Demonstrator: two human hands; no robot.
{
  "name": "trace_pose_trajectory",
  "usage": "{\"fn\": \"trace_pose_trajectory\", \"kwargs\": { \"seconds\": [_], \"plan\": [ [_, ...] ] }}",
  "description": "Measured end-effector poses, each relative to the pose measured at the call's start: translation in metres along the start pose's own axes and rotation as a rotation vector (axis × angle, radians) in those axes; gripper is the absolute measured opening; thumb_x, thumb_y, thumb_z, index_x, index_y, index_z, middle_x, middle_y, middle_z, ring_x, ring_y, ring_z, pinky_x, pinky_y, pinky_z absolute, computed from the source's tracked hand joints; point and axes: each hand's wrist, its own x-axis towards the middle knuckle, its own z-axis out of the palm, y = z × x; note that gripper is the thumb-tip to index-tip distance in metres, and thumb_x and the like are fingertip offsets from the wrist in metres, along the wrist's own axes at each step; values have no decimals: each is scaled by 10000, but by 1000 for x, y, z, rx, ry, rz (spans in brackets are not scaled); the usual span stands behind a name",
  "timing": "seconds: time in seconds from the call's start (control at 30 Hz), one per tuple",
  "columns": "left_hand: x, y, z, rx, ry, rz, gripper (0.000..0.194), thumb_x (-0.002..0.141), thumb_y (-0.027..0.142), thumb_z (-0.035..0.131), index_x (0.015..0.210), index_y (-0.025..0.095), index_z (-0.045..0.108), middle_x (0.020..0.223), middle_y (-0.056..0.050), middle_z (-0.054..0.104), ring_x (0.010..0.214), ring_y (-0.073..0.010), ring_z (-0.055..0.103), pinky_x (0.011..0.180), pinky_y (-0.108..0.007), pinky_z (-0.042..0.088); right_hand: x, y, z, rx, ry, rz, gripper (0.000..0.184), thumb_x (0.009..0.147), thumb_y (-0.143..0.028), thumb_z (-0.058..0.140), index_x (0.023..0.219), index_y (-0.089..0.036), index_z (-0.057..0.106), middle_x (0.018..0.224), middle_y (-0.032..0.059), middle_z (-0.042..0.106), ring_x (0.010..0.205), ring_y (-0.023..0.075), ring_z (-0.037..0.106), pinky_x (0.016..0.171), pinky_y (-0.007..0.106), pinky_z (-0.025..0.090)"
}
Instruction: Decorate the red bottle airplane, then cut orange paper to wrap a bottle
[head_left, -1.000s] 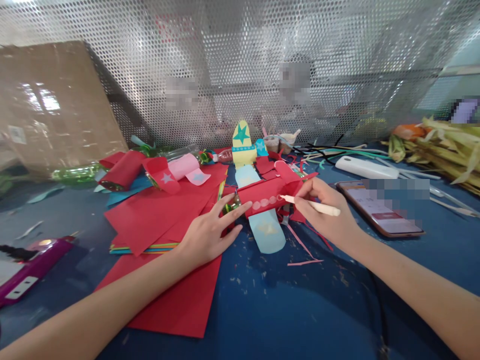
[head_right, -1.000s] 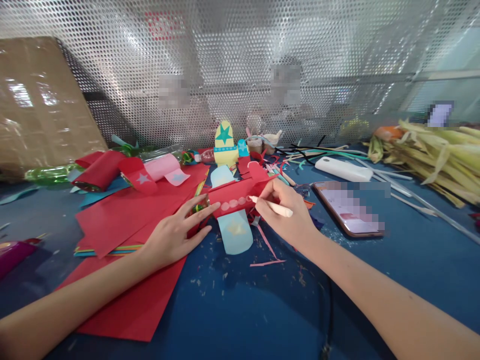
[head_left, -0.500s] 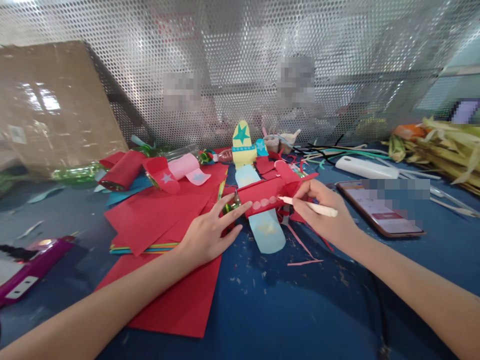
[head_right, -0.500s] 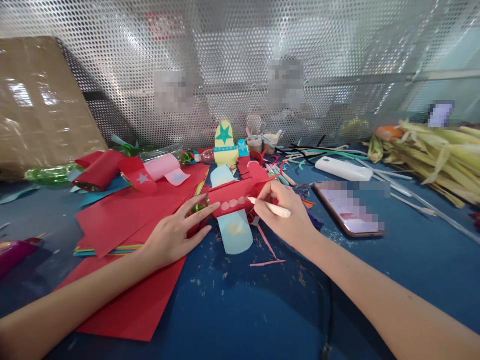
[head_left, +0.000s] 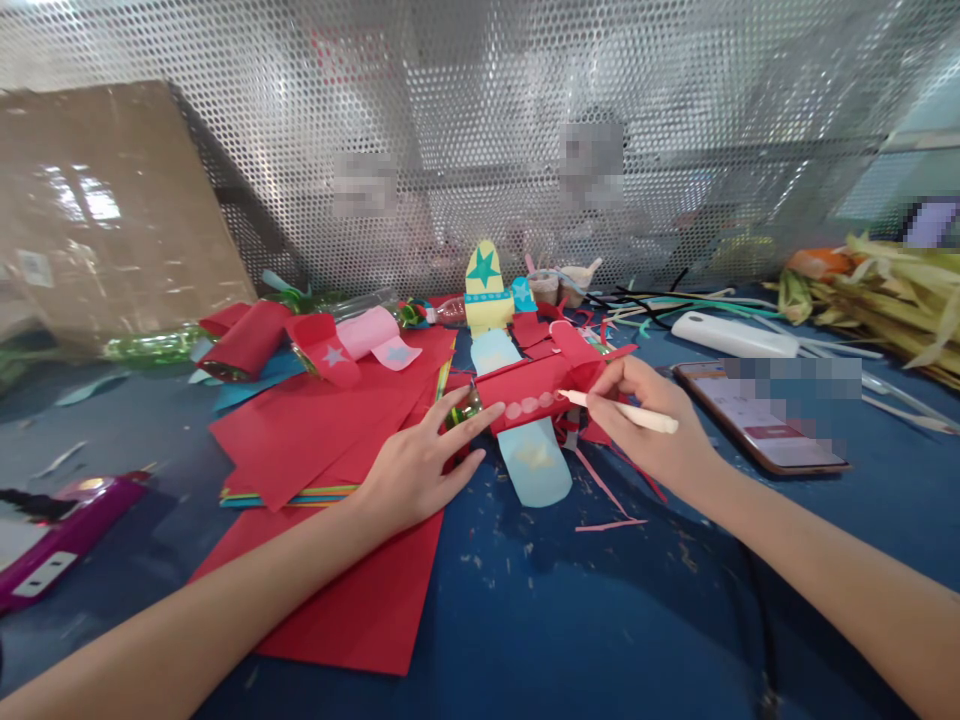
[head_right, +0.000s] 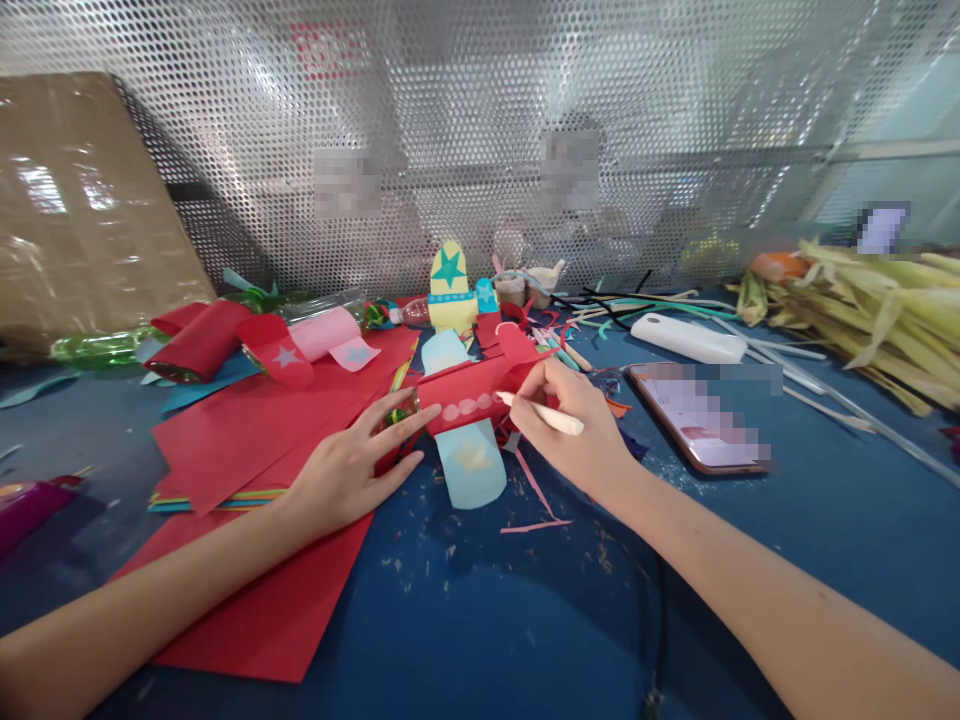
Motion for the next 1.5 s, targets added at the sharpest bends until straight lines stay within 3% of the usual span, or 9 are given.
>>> {"fn": "trace_pose_trajectory", "kwargs": {
  "seconds": [0.4,1.5],
  "plan": [
    [1,0,-1,-6,-5,-9,451,933,391,366,1384,379,356,1412,-71,384,869,-192,654,621,-310,550,1,-2,0,-19,-13,-23,102,737,-196,527,666,-221,459,592,-32,541,528,130,504,548,273,374],
    [1,1,-1,9,-18,-17,467,933,388,371,1397,398,321,1417,-69,379,839,-174,648,620,-291,543,1,-3,-1,-33,5,34,117,725,-225,519,642,-229,436,545,-42,525,469,121,482,484,260,354]
  ]
}}
